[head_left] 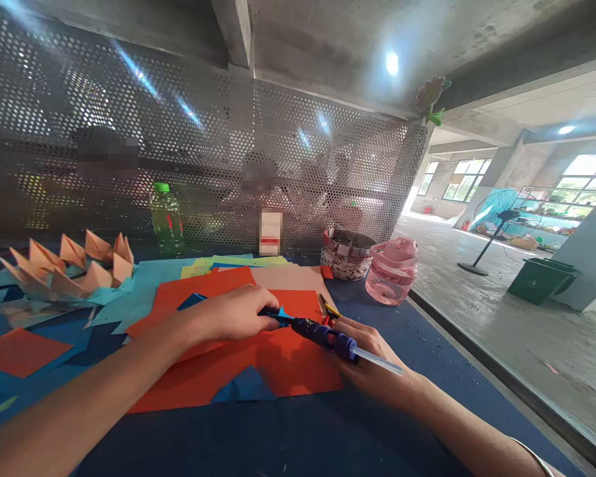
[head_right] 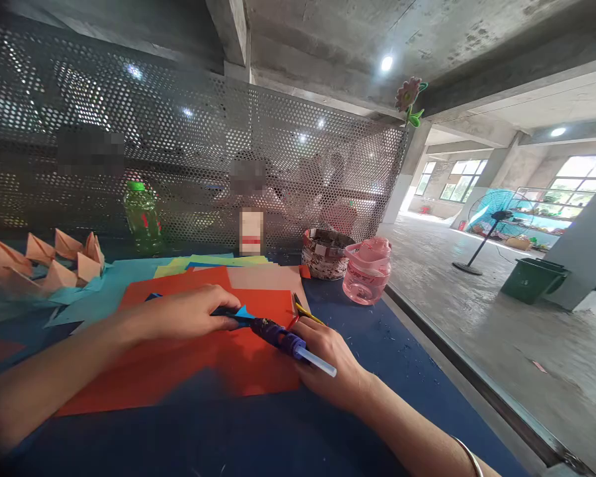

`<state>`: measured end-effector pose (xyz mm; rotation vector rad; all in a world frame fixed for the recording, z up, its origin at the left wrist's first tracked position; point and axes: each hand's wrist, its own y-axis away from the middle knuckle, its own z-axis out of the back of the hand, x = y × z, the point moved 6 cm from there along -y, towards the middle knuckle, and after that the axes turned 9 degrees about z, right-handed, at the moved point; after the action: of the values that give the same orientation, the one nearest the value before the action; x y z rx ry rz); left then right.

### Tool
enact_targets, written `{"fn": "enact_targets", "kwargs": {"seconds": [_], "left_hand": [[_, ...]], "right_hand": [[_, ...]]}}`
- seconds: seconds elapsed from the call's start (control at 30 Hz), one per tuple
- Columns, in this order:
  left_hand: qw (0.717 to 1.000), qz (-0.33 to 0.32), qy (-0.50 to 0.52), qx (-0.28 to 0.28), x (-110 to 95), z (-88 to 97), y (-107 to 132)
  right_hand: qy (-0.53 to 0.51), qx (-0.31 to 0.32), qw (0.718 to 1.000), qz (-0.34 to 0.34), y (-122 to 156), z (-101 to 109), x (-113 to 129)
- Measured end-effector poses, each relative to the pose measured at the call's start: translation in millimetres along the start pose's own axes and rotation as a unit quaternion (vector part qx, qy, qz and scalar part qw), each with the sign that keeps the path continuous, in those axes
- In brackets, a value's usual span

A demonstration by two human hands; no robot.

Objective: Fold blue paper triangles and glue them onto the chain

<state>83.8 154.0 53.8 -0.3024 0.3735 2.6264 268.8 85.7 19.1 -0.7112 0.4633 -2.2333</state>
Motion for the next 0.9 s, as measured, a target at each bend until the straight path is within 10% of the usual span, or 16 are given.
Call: {"fn": "enact_targets", "kwargs": {"seconds": [0.9], "left_hand": [[0.999,-0.044,0.000,-0.023,16,29.0,6]], "right_hand": [[0.162,0.026,0.983,-0.085,15,39,-16]]}}
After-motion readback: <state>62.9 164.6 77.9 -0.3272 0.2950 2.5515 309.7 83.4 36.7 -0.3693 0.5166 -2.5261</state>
